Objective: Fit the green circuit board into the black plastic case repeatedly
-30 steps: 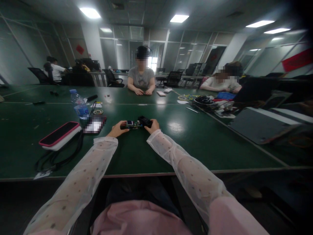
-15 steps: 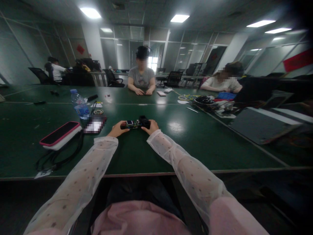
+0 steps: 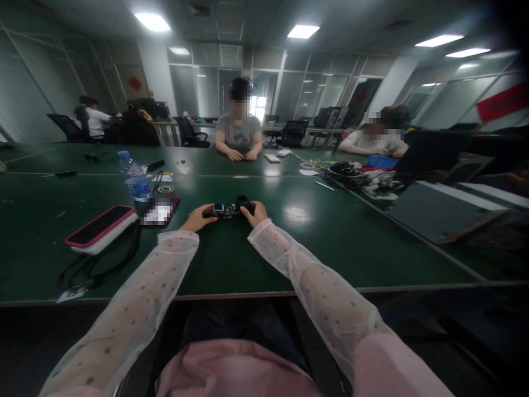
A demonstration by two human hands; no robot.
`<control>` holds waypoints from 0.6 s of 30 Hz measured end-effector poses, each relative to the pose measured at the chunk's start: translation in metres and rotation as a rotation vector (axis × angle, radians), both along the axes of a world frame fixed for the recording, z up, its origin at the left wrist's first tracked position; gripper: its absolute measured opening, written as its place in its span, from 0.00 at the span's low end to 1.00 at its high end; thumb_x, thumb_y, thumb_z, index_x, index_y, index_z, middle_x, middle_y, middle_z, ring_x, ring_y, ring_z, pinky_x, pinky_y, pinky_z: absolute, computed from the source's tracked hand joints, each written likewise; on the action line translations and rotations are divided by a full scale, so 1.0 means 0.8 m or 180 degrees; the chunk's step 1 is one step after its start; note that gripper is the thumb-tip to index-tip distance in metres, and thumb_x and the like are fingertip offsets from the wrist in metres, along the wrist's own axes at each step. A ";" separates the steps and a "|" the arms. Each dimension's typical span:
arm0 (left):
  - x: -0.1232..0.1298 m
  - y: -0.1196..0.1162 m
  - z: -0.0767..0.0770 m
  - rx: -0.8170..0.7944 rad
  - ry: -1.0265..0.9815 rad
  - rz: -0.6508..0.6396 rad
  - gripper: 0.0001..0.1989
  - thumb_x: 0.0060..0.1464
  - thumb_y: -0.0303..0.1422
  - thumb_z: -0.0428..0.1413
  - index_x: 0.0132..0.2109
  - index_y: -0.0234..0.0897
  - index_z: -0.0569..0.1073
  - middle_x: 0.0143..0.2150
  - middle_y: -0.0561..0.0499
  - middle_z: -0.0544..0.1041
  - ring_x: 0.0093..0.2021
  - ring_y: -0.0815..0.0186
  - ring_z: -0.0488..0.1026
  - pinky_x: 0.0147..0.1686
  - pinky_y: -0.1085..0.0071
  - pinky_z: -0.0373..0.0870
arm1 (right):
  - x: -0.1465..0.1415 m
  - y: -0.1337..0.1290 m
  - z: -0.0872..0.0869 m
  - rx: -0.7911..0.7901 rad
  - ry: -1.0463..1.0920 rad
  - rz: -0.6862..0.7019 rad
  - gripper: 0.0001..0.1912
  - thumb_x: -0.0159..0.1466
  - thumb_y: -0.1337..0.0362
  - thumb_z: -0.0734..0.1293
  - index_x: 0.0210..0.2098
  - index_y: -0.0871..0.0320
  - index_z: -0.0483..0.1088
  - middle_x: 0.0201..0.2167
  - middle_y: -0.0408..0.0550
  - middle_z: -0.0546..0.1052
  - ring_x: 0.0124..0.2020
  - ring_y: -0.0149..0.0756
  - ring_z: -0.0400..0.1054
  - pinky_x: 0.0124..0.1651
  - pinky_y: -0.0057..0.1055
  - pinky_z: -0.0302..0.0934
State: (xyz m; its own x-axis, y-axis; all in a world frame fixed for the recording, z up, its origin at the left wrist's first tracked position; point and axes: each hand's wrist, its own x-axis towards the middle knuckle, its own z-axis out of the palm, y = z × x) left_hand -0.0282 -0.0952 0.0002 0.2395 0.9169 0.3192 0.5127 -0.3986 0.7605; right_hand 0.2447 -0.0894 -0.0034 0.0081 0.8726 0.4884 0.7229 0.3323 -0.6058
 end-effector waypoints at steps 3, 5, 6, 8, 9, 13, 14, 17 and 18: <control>-0.001 0.000 0.001 0.0028 -0.0076 -0.0060 0.34 0.44 0.38 0.63 0.58 0.38 0.66 0.51 0.45 0.75 0.53 0.55 0.71 0.57 0.54 0.61 | -0.001 0.000 -0.001 0.0139 0.0024 0.0049 0.33 0.53 0.44 0.67 0.50 0.60 0.63 0.44 0.58 0.70 0.48 0.51 0.66 0.51 0.50 0.62; -0.001 0.000 0.001 0.0036 -0.0120 -0.0105 0.33 0.44 0.38 0.63 0.58 0.38 0.66 0.52 0.44 0.75 0.54 0.56 0.71 0.57 0.54 0.61 | -0.001 0.000 -0.002 0.0200 0.0048 0.0082 0.34 0.51 0.45 0.70 0.50 0.59 0.63 0.44 0.56 0.70 0.47 0.50 0.66 0.51 0.50 0.62; -0.002 0.000 0.001 0.0037 -0.0139 -0.0128 0.33 0.44 0.37 0.63 0.58 0.38 0.66 0.53 0.44 0.74 0.54 0.56 0.71 0.57 0.54 0.61 | -0.001 0.000 -0.002 0.0206 0.0067 0.0093 0.33 0.51 0.46 0.71 0.49 0.59 0.63 0.43 0.56 0.70 0.47 0.50 0.66 0.51 0.49 0.62; -0.002 0.001 0.001 0.0037 -0.0169 -0.0170 0.32 0.45 0.37 0.62 0.58 0.37 0.66 0.55 0.43 0.73 0.55 0.56 0.70 0.58 0.54 0.61 | -0.001 0.001 -0.003 0.0178 0.0111 0.0099 0.33 0.51 0.47 0.70 0.49 0.59 0.64 0.43 0.55 0.70 0.46 0.49 0.66 0.50 0.49 0.63; -0.002 0.001 0.001 0.0036 -0.0181 -0.0187 0.32 0.45 0.37 0.62 0.58 0.37 0.66 0.55 0.43 0.73 0.55 0.56 0.70 0.58 0.54 0.61 | 0.000 0.001 -0.003 0.0160 0.0127 0.0105 0.32 0.52 0.47 0.70 0.49 0.59 0.63 0.43 0.55 0.70 0.46 0.48 0.66 0.50 0.48 0.63; -0.003 0.001 0.001 0.0040 -0.0215 -0.0242 0.31 0.46 0.35 0.61 0.58 0.36 0.65 0.54 0.42 0.73 0.55 0.56 0.70 0.58 0.54 0.61 | 0.001 0.003 -0.002 0.0203 0.0086 0.0134 0.28 0.54 0.50 0.69 0.48 0.60 0.64 0.43 0.56 0.70 0.46 0.49 0.66 0.50 0.48 0.63; -0.002 0.001 0.001 0.0044 -0.0222 -0.0248 0.31 0.46 0.35 0.61 0.58 0.36 0.65 0.55 0.42 0.73 0.55 0.56 0.71 0.57 0.54 0.62 | 0.000 0.003 -0.001 0.0232 0.0069 0.0123 0.27 0.54 0.52 0.69 0.48 0.60 0.64 0.43 0.56 0.70 0.46 0.49 0.65 0.51 0.49 0.62; -0.002 0.001 0.002 0.0054 -0.0244 -0.0260 0.31 0.46 0.34 0.61 0.58 0.36 0.66 0.55 0.43 0.73 0.54 0.57 0.71 0.57 0.54 0.62 | 0.001 0.005 0.000 0.0264 0.0063 0.0039 0.24 0.54 0.58 0.68 0.47 0.61 0.64 0.45 0.58 0.69 0.49 0.51 0.64 0.54 0.50 0.59; -0.002 0.002 0.002 0.0055 -0.0249 -0.0261 0.31 0.46 0.34 0.62 0.58 0.36 0.66 0.55 0.43 0.73 0.53 0.57 0.71 0.57 0.54 0.63 | 0.001 0.005 0.000 0.0253 0.0073 0.0010 0.24 0.53 0.60 0.69 0.47 0.61 0.64 0.45 0.59 0.69 0.49 0.52 0.63 0.55 0.51 0.58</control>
State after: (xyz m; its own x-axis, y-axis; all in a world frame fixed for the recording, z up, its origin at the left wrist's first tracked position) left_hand -0.0295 -0.0940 0.0021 0.2872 0.8895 0.3553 0.4171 -0.4501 0.7896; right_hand 0.2458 -0.0853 -0.0035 0.0174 0.8311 0.5559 0.7079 0.3823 -0.5938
